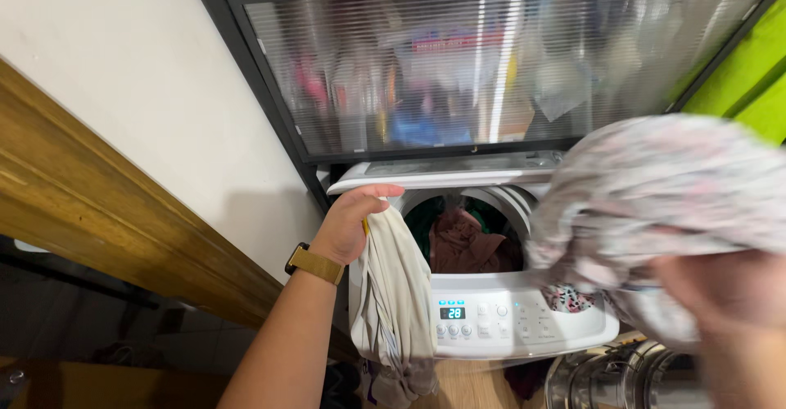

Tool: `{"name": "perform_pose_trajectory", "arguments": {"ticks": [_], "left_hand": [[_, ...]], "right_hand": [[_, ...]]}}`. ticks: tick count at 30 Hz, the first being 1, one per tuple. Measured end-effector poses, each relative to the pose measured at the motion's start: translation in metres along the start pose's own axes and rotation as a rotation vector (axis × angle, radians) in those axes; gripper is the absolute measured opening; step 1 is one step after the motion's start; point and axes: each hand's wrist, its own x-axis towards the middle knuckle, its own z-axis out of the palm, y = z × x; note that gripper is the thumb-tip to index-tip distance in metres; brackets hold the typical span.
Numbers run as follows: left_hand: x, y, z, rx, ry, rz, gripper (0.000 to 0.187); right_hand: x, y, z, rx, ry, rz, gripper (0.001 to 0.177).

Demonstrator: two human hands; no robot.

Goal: The person fills a plastic container with water and blue liquid at the sink, then pours the mixture into a top-loading washing machine. They gather several garments from a pile on a chair and place them into the washer, then close the lid.

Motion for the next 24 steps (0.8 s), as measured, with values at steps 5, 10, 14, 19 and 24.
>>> {"name": "perform_pose_trajectory", "arguments": {"ticks": [5, 10, 14, 19, 24], "left_hand": [[0.004, -0.002, -0.002, -0.013, -0.022, 0.034, 0.033], [0.000, -0.003, -0.001, -0.010, -0.032, 0.014, 0.035], [-0.002, 0.001, 0.002, 0.026, 0.011, 0.012, 0.035], [-0.001, 0.000, 0.002, -0.023, -0.031, -0.001, 0.034], [0.000, -0.002, 0.000, -0.024, 0.006, -0.001, 0.033]], "right_hand": [[0.023, 0.062, 0.061, -0.166, -0.056, -0.199, 0.060], [0.034, 0.130, 0.059, -1.745, -0.417, 0.368, 0.097], [0.032, 0.153, 0.051, -1.858, -0.422, 0.729, 0.088], [0.035, 0.173, 0.012, -1.823, 0.010, 0.709, 0.111], [0.039, 0.182, -0.042, -1.726, 0.020, 0.679, 0.100]]}}
